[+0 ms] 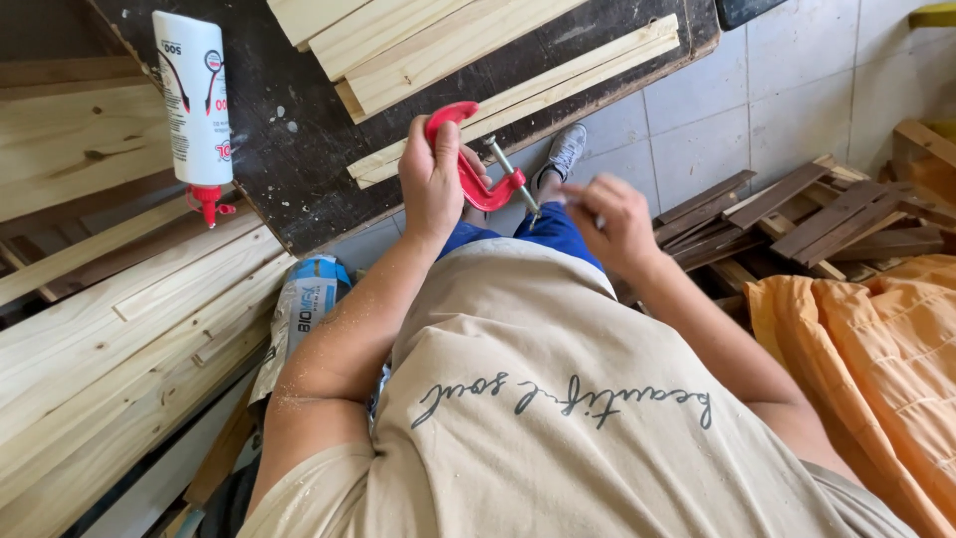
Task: Assembling a wooden structure by applying glue to slats and fastening them with a pneumatic nail gun.
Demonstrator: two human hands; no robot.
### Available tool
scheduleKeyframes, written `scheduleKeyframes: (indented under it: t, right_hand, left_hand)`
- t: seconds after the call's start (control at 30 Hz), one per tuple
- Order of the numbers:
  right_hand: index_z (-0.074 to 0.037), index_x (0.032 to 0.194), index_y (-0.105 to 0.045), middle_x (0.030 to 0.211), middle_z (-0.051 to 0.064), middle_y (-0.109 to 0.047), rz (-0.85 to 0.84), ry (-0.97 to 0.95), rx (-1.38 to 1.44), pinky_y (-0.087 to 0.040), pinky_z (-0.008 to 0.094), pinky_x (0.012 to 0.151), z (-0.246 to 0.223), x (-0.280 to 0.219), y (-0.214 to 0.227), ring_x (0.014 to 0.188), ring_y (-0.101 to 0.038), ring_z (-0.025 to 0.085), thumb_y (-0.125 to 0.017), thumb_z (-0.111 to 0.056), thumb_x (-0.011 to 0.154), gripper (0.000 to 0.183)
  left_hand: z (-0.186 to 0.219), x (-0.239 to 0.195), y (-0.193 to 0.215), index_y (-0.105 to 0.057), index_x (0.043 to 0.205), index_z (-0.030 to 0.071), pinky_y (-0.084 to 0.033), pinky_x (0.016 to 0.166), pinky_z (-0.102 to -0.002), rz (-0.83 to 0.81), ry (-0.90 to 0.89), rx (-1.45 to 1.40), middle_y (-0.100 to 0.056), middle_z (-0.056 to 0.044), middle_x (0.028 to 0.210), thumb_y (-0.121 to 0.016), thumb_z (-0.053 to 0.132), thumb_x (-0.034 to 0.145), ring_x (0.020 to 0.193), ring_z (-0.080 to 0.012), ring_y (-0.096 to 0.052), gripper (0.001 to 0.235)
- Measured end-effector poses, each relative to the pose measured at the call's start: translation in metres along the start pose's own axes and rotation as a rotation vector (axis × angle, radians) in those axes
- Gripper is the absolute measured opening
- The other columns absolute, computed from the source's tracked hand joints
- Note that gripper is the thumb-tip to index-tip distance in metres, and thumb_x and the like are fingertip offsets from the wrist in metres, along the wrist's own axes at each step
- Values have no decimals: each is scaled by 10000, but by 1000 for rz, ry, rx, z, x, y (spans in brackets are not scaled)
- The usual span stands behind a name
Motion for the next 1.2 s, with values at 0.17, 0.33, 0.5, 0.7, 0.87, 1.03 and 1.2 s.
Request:
scheduleKeyframes:
  t: [0.17, 0.33, 0.5, 0.7, 0.87, 1.03, 1.2]
  right_hand:
    - [-94, 1377, -677, 1198, 114, -579, 3, 179, -402, -483, 491, 943, 21, 73, 0, 1151, -547, 349, -891, -197, 923, 512]
    - [-78, 1591, -540, 1518, 132, -594, -238, 255, -590, -342, 537, 1192, 35, 118, -28, 1479, -433, 354, -976, -297, 829, 905]
    - [-138, 1390, -701, 1314, 64, -731, -137, 323, -532, -381, 459, 1125, 46, 121, -31, 1214, -654, 294, -911, -201, 952, 489]
    - [-182, 1322, -721, 1283, 15, -742, -86, 323, -569, -380, 431, 1082, 48, 121, -32, 1159, -657, 254, -876, -245, 970, 390]
    - [-187, 1289, -708, 1257, 10, -740, -40, 342, -577, -402, 424, 1055, 44, 121, -30, 1123, -667, 250, -896, -217, 950, 388]
    - [-185, 1289, -702, 1257, 12, -739, -32, 342, -573, -405, 423, 1059, 44, 120, -29, 1123, -666, 255, -845, -175, 965, 355]
    - [-174, 1307, -707, 1274, 27, -742, -43, 336, -585, -400, 432, 1064, 45, 120, -30, 1138, -662, 266, -834, -132, 956, 375]
  left_hand:
    - [-26, 16, -12, -548, 1056, 119, -547, 471, -331, 47, -29, 364, -705, -53, 645, -456, 386, 1120, 528, -214, -705, 290]
    - [-29, 32, -28, -555, 1038, 72, -520, 452, -331, 87, -5, 564, -717, -106, 775, -495, 317, 1092, 594, -232, -709, 257]
    - [-37, 44, -35, -532, 1066, 77, -561, 517, -409, 105, 103, 692, -775, -167, 872, -508, 341, 1084, 705, -341, -752, 265]
    - [-34, 49, -42, -480, 1049, 86, -535, 488, -469, 134, 85, 767, -764, -204, 805, -505, 341, 1086, 651, -413, -734, 259]
    - [-38, 54, -41, -477, 1078, 98, -520, 519, -562, 142, 146, 896, -766, -248, 851, -483, 379, 1084, 713, -498, -717, 281]
    - [-39, 58, -42, -486, 1076, 90, -536, 502, -539, 139, 162, 933, -774, -255, 876, -493, 361, 1083, 732, -477, -740, 271]
    - [-44, 70, -41, -492, 1121, 50, -592, 544, -494, 35, 212, 980, -751, -277, 926, -554, 344, 1076, 775, -458, -755, 304]
Point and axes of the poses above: each hand's wrist, its own x-axis towards the middle knuckle, its own y-axis out of the back of the hand, z = x × y, the point moved 7 cm from there along x, towards the middle knuckle
